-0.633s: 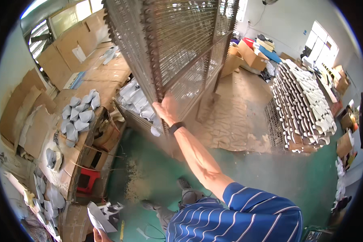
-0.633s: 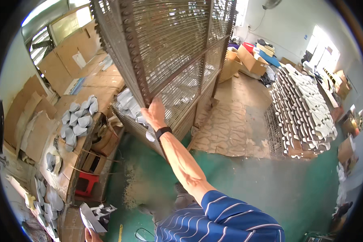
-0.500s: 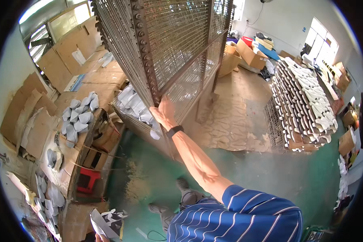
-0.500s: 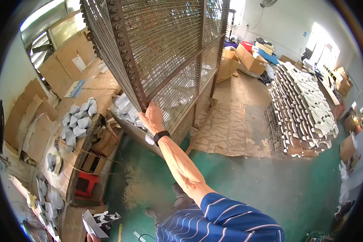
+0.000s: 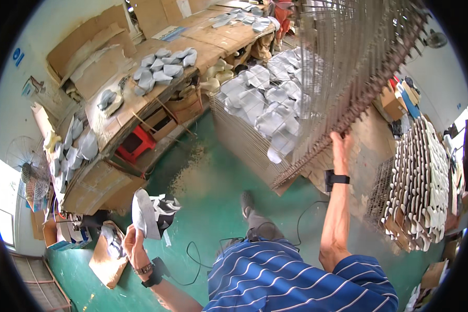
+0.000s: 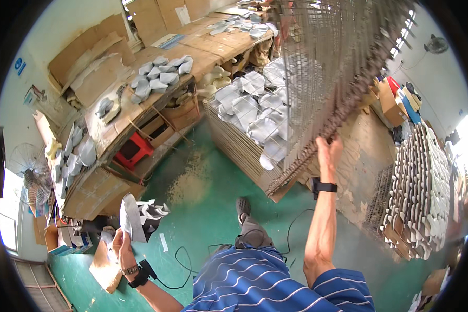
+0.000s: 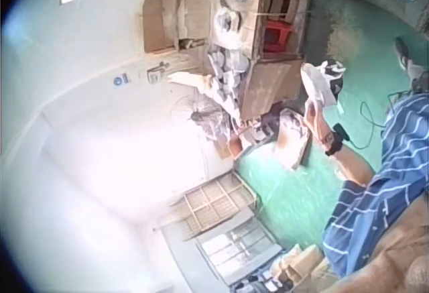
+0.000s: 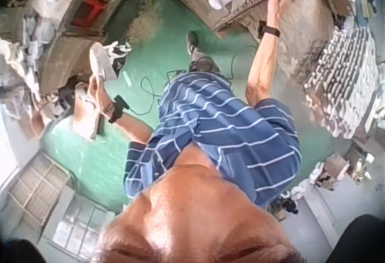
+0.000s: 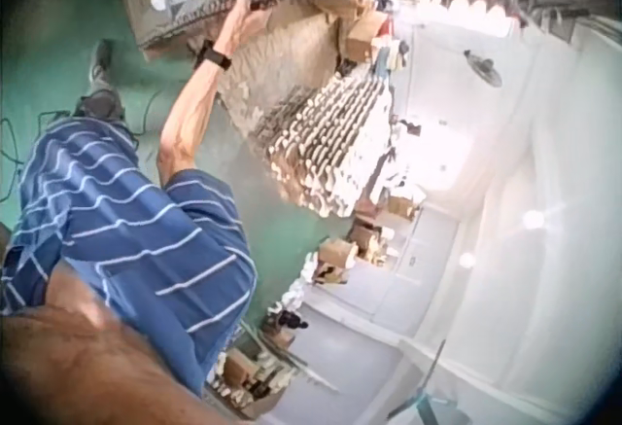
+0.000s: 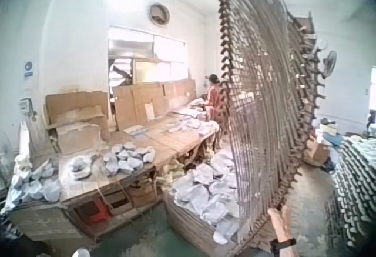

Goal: Spraying adhesive on shoe parts and placing them on a drying rack.

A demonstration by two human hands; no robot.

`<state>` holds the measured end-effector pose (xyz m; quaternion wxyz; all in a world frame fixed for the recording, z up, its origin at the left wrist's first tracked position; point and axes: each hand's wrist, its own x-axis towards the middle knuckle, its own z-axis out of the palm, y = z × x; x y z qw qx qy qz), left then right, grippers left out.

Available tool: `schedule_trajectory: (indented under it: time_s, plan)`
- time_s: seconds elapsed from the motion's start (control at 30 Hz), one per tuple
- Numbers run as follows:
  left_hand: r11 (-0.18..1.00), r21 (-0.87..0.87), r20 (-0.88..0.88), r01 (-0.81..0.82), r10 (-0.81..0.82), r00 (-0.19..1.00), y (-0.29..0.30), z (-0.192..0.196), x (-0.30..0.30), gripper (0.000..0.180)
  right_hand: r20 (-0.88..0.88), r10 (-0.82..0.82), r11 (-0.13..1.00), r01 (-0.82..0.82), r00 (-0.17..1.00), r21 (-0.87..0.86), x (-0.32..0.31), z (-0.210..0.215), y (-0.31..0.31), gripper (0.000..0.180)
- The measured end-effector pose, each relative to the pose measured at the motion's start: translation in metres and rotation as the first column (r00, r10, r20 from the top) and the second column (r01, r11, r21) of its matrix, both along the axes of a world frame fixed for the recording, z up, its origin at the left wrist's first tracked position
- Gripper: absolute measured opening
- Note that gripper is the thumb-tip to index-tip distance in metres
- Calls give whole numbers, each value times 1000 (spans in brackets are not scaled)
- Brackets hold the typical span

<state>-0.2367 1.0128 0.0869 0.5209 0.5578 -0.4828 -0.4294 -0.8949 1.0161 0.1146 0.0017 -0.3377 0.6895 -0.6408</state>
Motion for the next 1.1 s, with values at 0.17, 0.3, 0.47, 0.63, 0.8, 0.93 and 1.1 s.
schedule_trajectory:
  time_s: [0.17, 0.3, 0.47, 0.63, 0.8, 0.93, 1.1]
  plan:
    - [995, 65, -1, 73, -73, 997, 32, -12, 16, 19, 192, -45, 979, 81, 980, -185, 4, -9, 87, 45]
    - [989, 113, 27, 97, -100, 995, 40, -9, 16, 19, 282, -193, 963, 236, 940, -128, 16, -9, 143, 62]
    - [952, 104, 71, 288, -296, 953, 0, 11, -14, 20, 279, -367, 906, 409, 887, -110, 17, -11, 196, 70]
    - [931, 89, 26, 354, -358, 933, -36, 27, -46, 17, 332, -298, 876, 394, 895, -277, 0, -38, 248, 71]
    - [925, 179, 372, 334, -378, 848, -81, 37, -67, 17, 510, -386, 697, 605, 769, -386, -13, -57, 308, 58]
    - [896, 136, 476, 424, -434, 765, -117, 28, -100, 24, 431, -408, 671, 584, 805, -457, -20, -56, 302, 63]
    - [822, 1, 530, 570, -484, 696, -162, 22, -154, 23, 500, -441, 640, 652, 745, -407, -13, -46, 256, 57]
